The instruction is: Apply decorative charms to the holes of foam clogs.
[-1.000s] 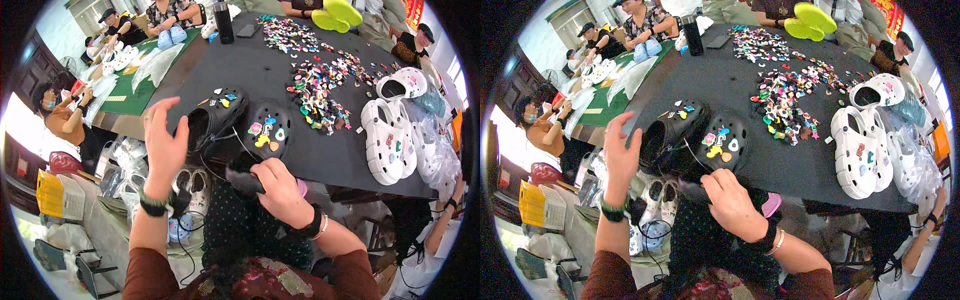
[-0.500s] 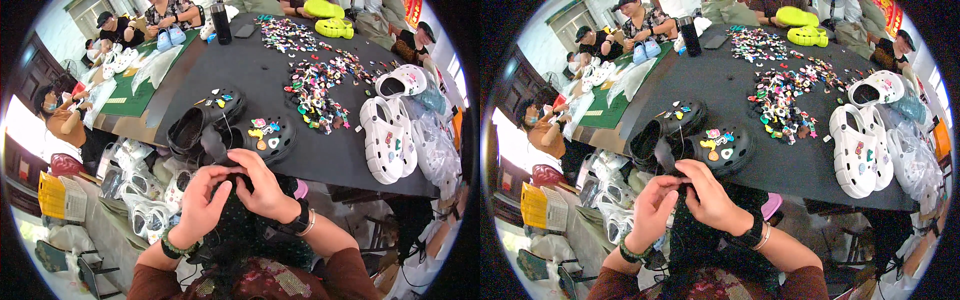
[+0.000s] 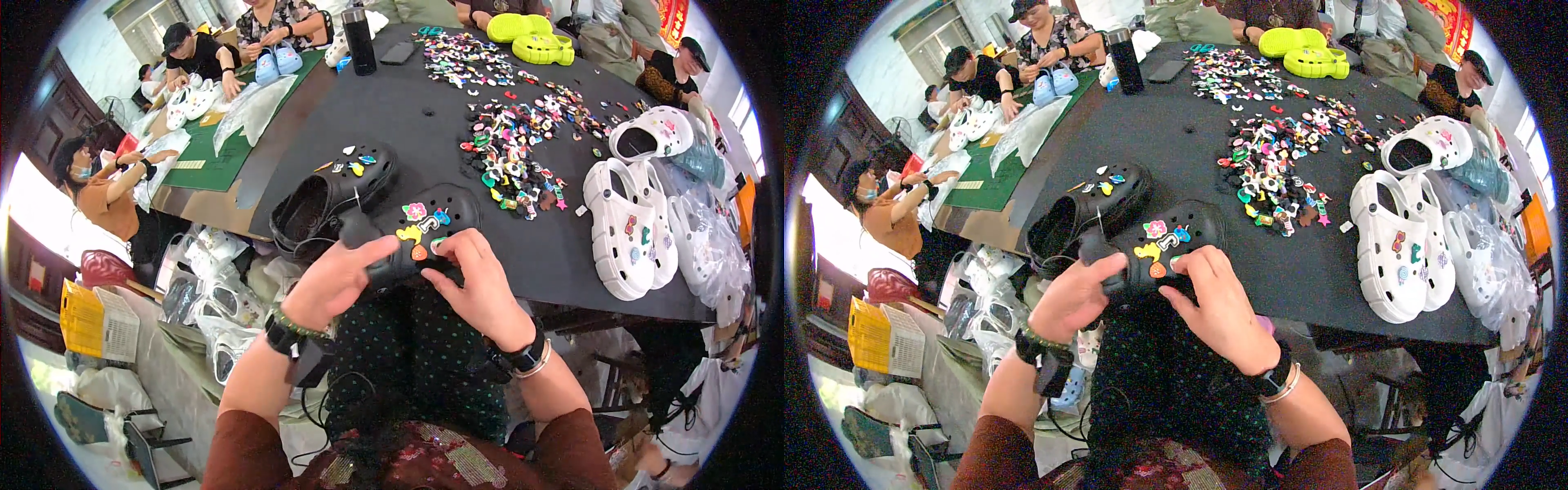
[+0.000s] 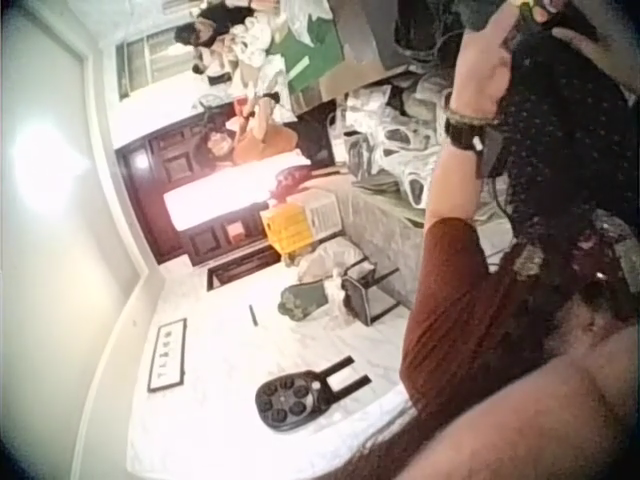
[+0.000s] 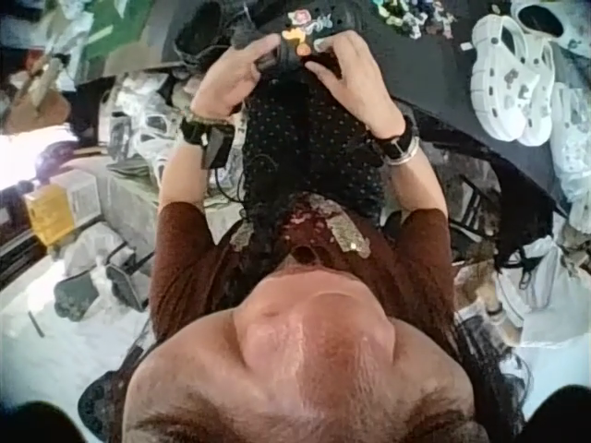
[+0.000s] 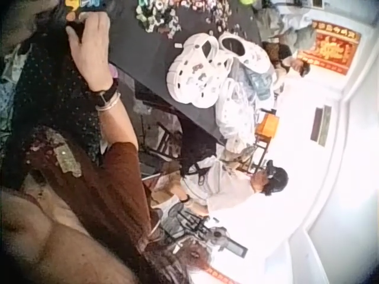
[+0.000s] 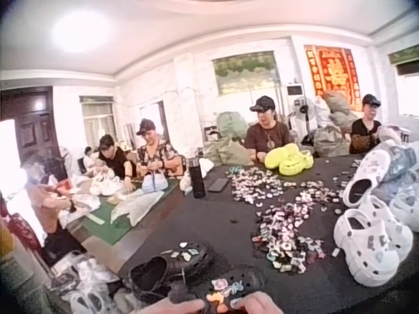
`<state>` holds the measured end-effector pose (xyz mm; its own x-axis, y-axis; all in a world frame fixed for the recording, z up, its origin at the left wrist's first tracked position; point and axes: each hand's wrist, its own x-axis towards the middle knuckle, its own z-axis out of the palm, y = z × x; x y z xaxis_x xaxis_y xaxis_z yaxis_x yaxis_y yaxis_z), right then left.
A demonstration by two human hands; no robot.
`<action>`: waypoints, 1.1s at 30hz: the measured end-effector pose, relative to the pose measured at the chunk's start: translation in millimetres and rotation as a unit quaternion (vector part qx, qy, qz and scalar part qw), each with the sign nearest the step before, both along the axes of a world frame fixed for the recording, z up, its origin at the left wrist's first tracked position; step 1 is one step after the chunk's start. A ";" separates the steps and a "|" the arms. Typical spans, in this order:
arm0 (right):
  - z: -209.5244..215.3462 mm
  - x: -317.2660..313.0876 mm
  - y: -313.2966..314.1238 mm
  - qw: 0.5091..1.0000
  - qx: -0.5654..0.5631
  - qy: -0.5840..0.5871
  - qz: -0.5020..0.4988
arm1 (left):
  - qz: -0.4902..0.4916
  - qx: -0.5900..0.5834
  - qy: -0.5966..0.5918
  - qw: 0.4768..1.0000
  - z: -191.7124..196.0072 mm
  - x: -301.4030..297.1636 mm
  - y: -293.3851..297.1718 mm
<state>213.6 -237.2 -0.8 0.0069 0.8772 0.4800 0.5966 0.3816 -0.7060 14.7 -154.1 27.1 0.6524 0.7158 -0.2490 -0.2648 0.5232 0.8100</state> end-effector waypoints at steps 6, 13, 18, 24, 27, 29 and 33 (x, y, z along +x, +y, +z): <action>-2.3 5.3 4.1 1.000 0.006 -0.025 0.018 | 0.022 0.076 0.054 0.995 1.0 31.4 3.8; 0.2 18.7 13.8 0.998 0.052 -0.036 0.007 | 0.149 0.106 0.072 0.980 -8.7 52.2 7.4; 1.3 30.7 21.0 0.999 0.028 -0.036 -0.011 | 0.214 0.145 0.016 0.966 -16.9 66.9 8.3; 11.5 37.3 23.0 0.998 0.026 -0.055 -0.019 | 0.275 0.109 -0.036 0.955 -16.9 57.3 -10.0; 26.9 34.8 24.3 0.997 0.053 -0.056 -0.019 | 0.268 0.148 -0.030 0.952 -24.8 59.0 -6.8; 33.4 34.0 26.5 0.997 0.055 -0.052 -0.007 | 0.258 0.157 0.005 0.953 -27.5 56.4 -7.3; 43.6 29.0 31.1 0.998 0.044 -0.044 0.021 | 0.239 0.178 0.059 0.953 -31.0 54.7 -16.9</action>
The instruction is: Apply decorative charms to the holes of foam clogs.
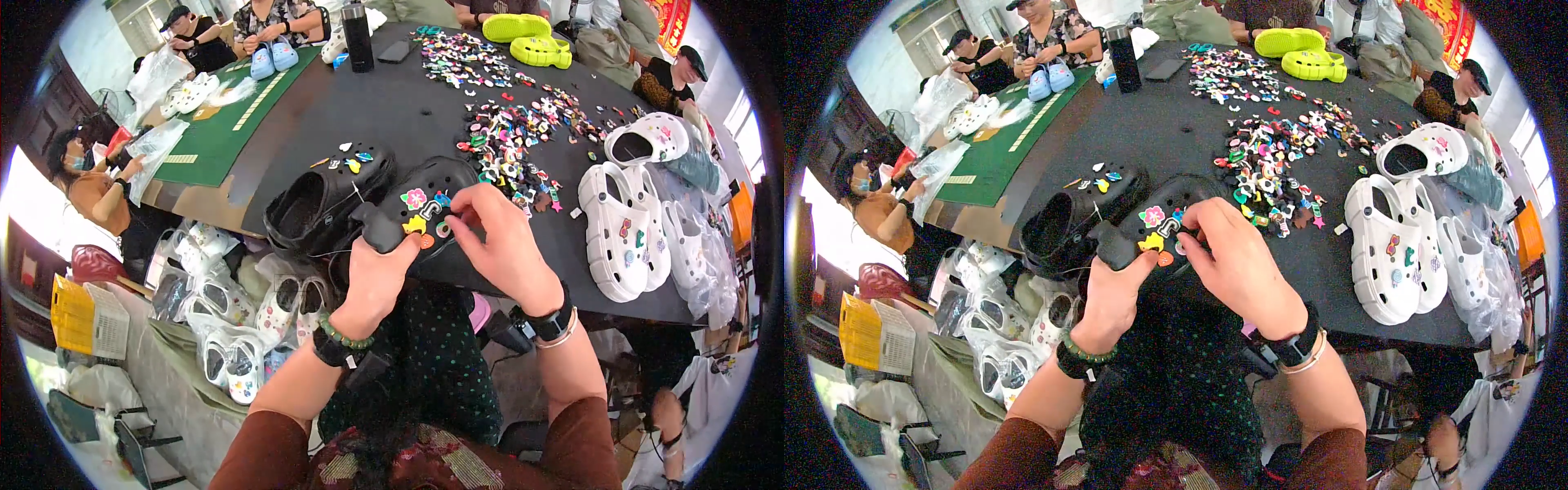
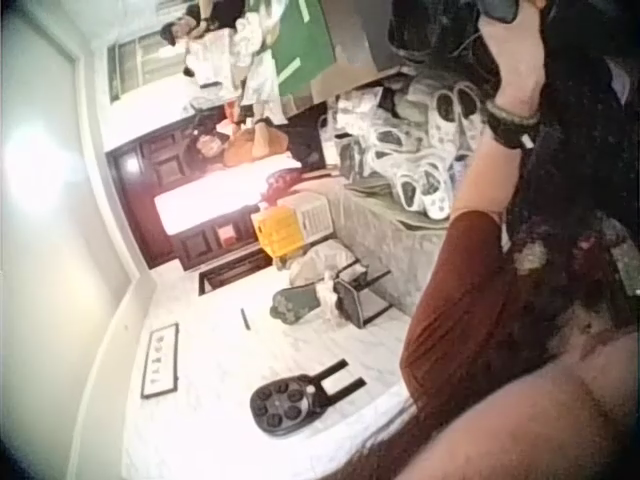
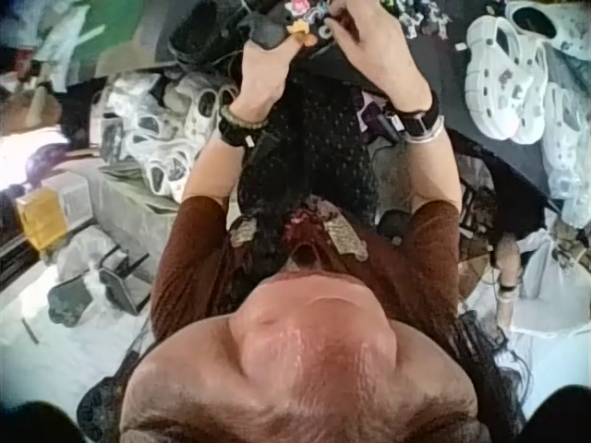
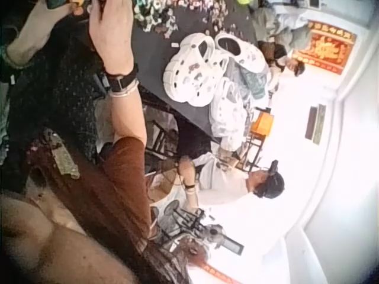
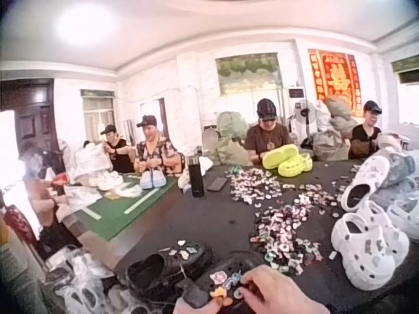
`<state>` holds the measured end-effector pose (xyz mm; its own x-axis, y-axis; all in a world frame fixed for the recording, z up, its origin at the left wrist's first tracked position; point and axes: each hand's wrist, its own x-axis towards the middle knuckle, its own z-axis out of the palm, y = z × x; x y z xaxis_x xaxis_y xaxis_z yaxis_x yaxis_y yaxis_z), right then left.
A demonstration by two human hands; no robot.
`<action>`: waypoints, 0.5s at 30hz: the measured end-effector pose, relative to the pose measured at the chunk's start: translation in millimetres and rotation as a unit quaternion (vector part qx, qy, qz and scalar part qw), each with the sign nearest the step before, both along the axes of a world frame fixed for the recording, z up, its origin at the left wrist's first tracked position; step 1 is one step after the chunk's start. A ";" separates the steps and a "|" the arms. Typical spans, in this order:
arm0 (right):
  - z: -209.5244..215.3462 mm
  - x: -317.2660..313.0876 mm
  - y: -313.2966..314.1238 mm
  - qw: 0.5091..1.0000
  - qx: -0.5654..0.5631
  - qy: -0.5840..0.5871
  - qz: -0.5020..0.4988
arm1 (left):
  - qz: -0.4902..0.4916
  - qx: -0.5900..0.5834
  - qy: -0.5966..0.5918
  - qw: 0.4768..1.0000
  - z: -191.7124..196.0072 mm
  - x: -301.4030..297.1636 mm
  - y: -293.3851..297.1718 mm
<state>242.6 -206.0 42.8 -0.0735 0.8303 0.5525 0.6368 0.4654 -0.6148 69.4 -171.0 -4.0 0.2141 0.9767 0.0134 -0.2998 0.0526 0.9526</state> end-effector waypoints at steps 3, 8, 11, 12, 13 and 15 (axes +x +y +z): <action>4.2 -4.3 -0.2 0.999 -0.020 -0.011 0.024 | 0.001 -0.003 0.030 1.000 2.0 -0.4 -0.3; 2.0 -11.8 4.3 0.996 -0.021 -0.055 0.064 | -0.024 -0.015 0.024 0.999 5.8 -0.5 -2.1; -0.3 -12.7 10.3 0.994 -0.018 -0.083 0.075 | -0.022 -0.006 0.027 0.999 1.4 -0.1 -4.1; -0.7 -13.4 12.0 0.992 -0.014 -0.104 0.075 | -0.021 0.017 0.011 1.000 -0.6 -0.5 -3.1; -0.4 -13.2 12.9 0.990 -0.006 -0.122 0.073 | -0.019 0.010 0.013 1.000 -1.7 -1.9 0.1; 0.5 -14.7 13.8 0.987 0.021 -0.151 0.057 | -0.065 -0.007 -0.029 0.997 -1.7 -2.3 6.7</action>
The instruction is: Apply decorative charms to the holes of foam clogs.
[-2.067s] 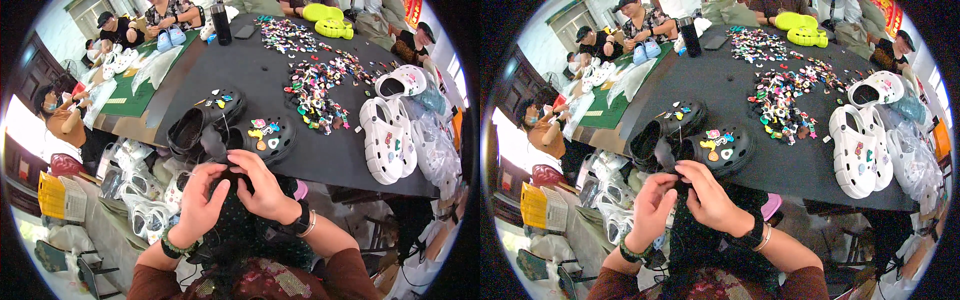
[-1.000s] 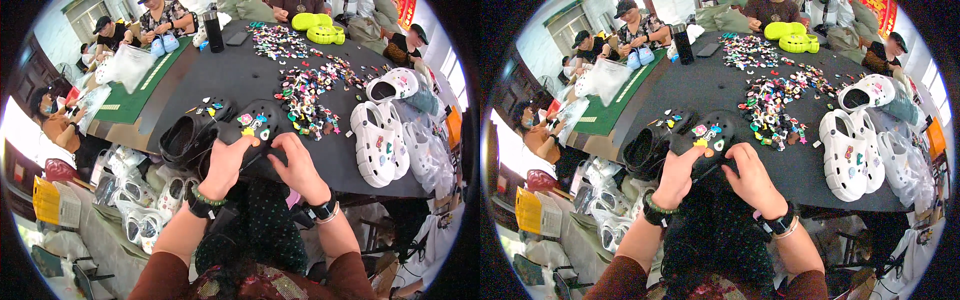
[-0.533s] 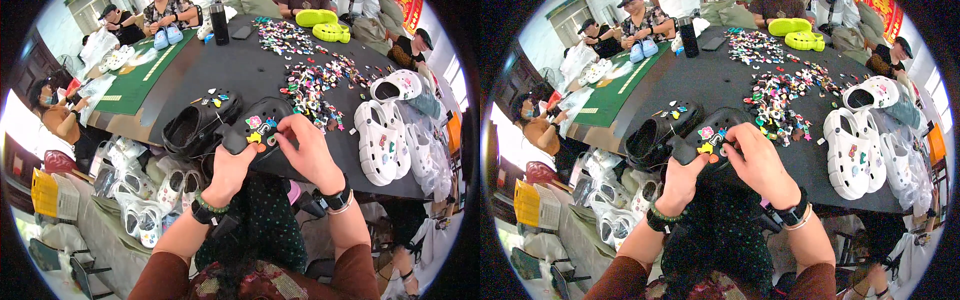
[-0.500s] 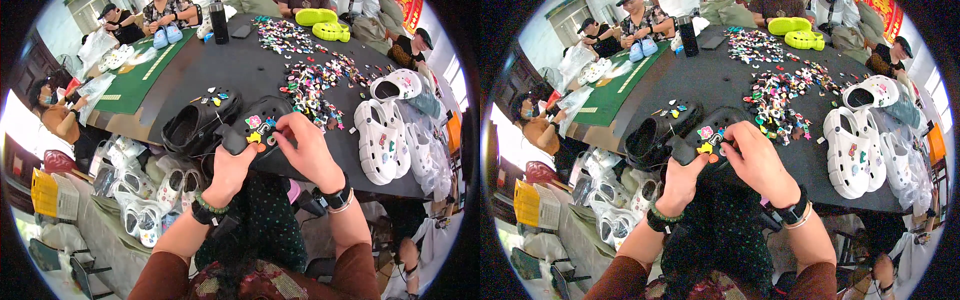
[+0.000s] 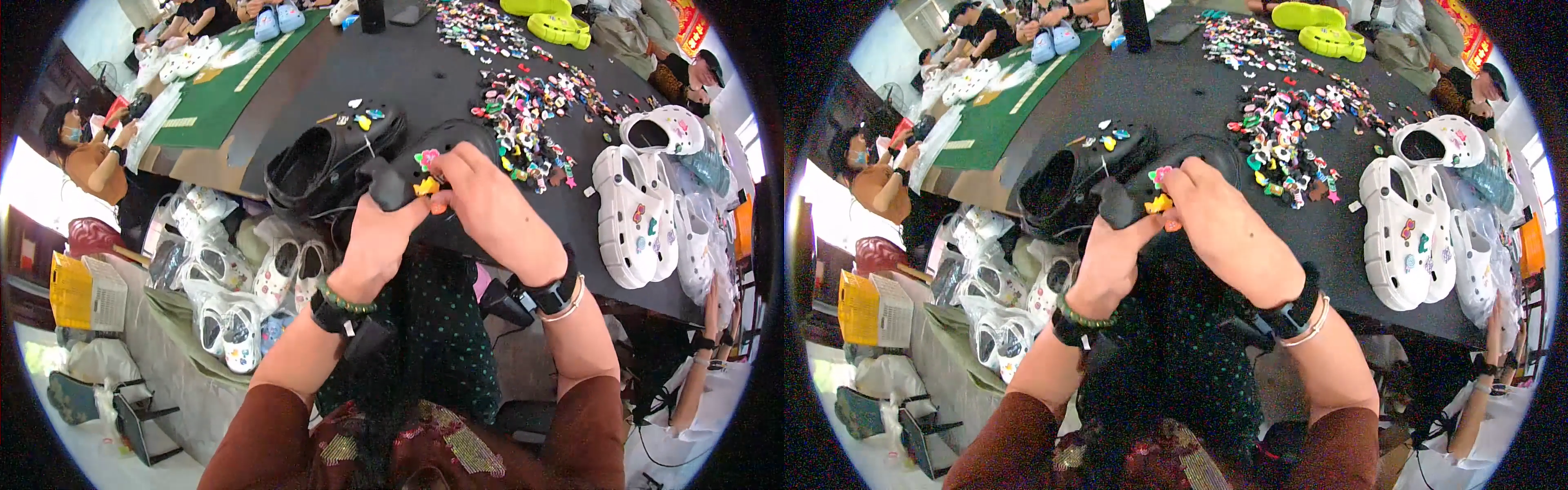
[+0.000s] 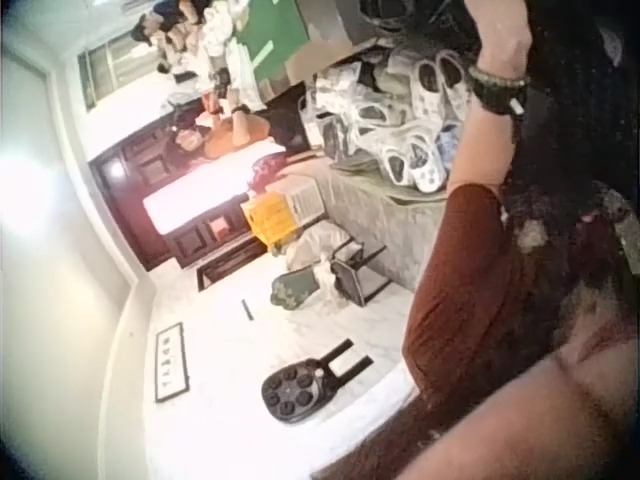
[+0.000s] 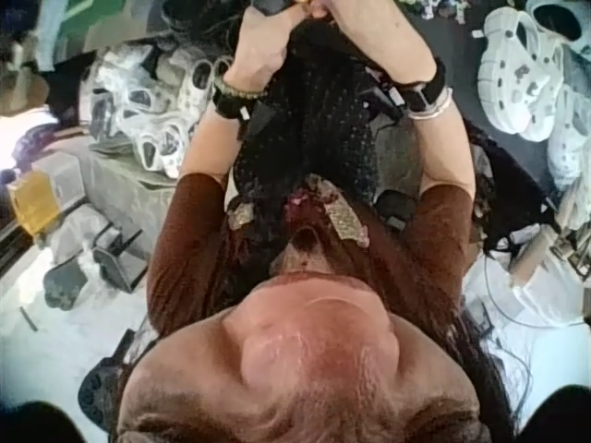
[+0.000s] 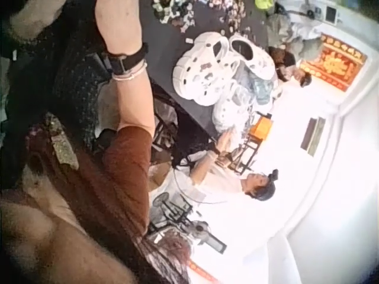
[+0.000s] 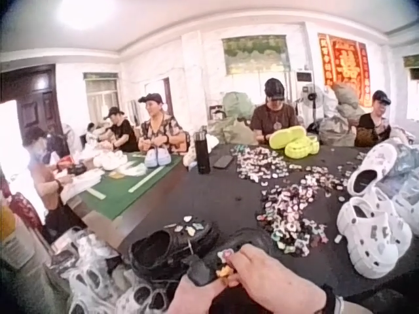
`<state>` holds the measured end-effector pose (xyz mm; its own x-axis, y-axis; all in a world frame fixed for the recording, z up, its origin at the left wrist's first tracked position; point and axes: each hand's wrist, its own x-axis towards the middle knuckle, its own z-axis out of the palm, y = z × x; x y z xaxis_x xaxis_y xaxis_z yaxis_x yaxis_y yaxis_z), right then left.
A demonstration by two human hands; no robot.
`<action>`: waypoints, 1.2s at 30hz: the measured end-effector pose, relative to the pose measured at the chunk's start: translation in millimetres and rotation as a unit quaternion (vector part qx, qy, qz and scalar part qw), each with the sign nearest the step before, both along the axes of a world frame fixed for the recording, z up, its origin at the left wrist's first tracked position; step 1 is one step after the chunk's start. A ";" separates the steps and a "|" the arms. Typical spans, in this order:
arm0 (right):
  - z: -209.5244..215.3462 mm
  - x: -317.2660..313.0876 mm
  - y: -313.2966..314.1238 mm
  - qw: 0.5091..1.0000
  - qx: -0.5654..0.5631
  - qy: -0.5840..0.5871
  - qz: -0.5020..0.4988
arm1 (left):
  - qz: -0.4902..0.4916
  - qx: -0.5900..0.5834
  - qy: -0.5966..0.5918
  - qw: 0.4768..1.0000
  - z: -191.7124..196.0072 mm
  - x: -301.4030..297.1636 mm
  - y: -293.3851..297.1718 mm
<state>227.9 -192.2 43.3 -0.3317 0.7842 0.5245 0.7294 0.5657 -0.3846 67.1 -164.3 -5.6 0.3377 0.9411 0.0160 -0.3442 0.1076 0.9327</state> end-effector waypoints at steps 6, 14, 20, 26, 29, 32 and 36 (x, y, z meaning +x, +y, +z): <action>7.6 -0.9 -0.5 0.997 -0.068 0.020 0.014 | -0.047 -0.058 -0.041 0.996 5.3 -11.9 2.5; 16.0 -5.2 16.2 0.993 -0.100 -0.067 -0.021 | -0.086 -0.075 -0.061 0.992 3.5 -17.5 5.0; 21.1 -9.7 25.2 0.987 -0.120 -0.106 -0.028 | -0.104 -0.047 -0.072 0.991 -4.9 -19.9 10.2; 24.0 -6.3 30.7 0.978 -0.197 -0.054 -0.050 | -0.108 -0.002 -0.061 0.992 -5.5 -17.6 10.9; 24.6 -7.6 28.6 0.986 -0.148 -0.067 -0.027 | -0.093 -0.004 -0.045 0.995 -14.0 -18.2 12.8; 21.2 -9.0 25.8 0.988 -0.123 -0.085 -0.037 | -0.080 -0.004 -0.044 0.996 -13.7 -18.1 12.2; 16.3 -6.3 22.9 0.992 -0.107 -0.060 -0.028 | -0.080 -0.031 -0.014 0.996 -18.2 -18.2 14.0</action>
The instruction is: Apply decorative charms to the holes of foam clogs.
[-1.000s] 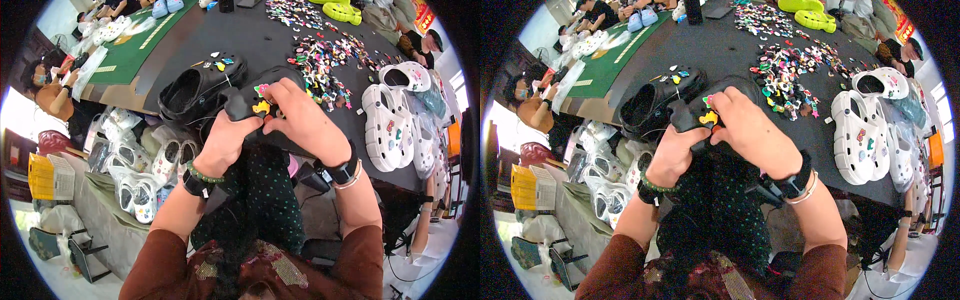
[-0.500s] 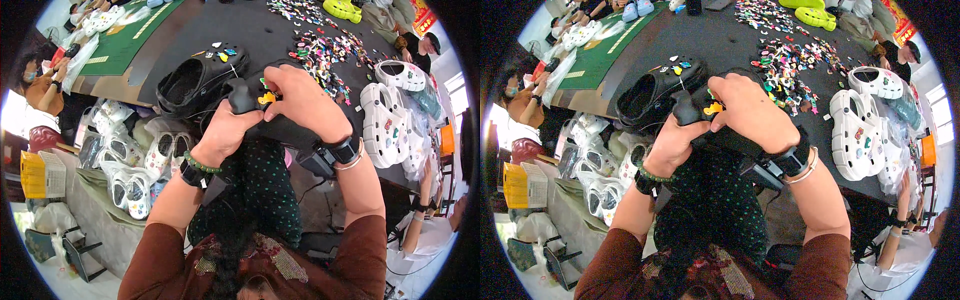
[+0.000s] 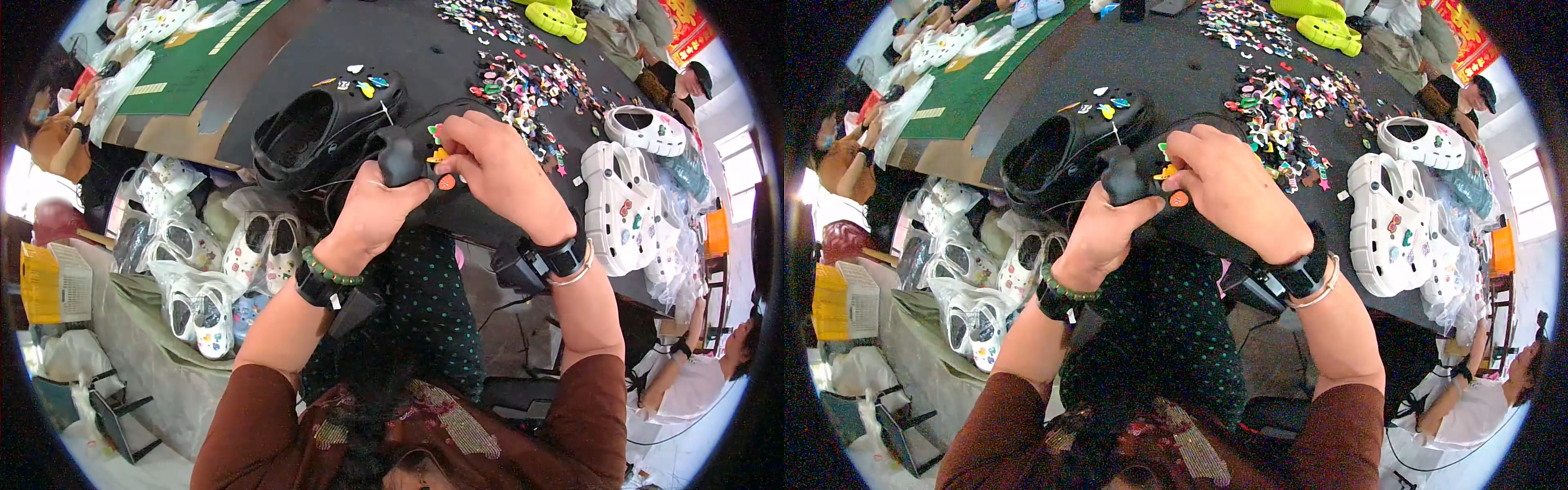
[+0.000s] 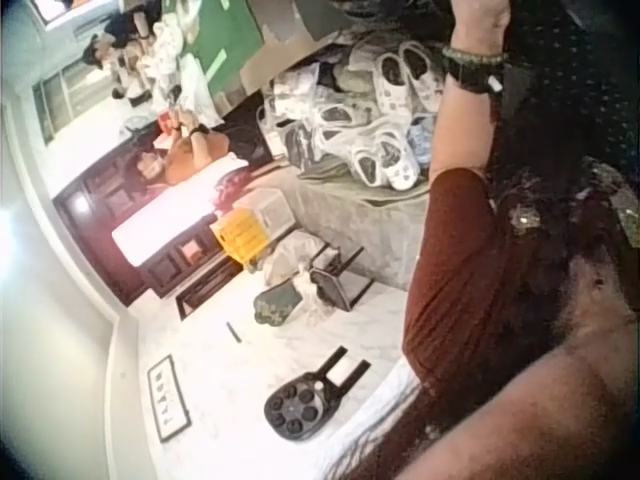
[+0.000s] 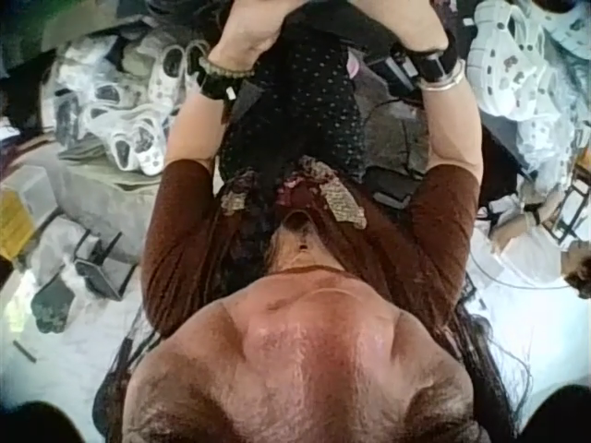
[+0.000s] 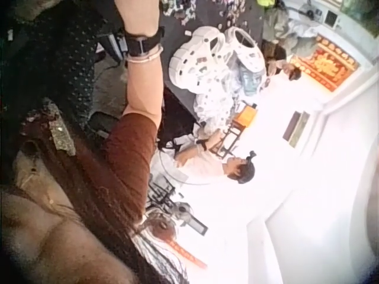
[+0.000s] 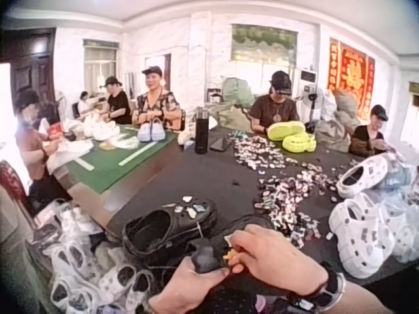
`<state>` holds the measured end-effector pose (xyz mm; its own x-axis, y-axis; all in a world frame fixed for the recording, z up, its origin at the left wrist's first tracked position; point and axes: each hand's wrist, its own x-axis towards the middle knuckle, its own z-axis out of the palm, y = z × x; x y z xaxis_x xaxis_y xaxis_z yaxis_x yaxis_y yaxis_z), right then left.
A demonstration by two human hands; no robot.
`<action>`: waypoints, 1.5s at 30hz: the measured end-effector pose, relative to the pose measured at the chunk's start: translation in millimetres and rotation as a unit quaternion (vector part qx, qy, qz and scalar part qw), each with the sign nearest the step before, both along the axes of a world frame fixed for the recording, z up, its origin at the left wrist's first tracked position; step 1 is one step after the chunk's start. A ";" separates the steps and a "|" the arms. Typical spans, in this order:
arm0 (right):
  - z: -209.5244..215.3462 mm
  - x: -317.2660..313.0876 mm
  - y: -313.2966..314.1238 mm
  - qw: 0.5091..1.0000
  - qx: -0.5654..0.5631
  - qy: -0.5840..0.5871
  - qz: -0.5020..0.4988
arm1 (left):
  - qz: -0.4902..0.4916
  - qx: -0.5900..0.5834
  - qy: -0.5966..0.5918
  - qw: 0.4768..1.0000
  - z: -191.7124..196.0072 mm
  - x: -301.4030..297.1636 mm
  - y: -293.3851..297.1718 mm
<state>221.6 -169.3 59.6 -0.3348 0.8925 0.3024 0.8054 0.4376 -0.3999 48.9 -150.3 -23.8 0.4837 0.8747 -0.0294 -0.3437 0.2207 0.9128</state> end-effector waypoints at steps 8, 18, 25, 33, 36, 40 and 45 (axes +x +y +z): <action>-5.5 1.8 5.1 0.999 0.010 0.048 0.004 | 0.005 0.020 0.003 1.000 1.2 1.5 2.3; -17.0 11.0 24.3 0.979 -0.087 0.187 -0.006 | 0.047 -0.026 -0.027 0.998 16.5 7.5 0.8; -24.9 11.2 20.8 0.990 -0.022 0.132 -0.043 | 0.025 -0.098 -0.078 0.992 23.8 5.2 10.8; -33.8 8.4 19.8 0.984 0.041 0.169 -0.041 | 0.053 -0.077 -0.045 0.995 12.5 7.3 16.2; -29.0 9.9 22.8 0.982 -0.012 0.182 -0.041 | 0.052 -0.091 -0.067 0.992 8.6 8.1 17.3; -28.5 12.9 29.7 0.971 -0.070 0.225 -0.048 | 0.047 -0.090 -0.039 0.994 1.1 8.9 20.9; -20.1 20.5 40.8 0.966 -0.134 0.217 -0.024 | 0.034 -0.077 -0.045 0.995 -3.3 9.8 21.6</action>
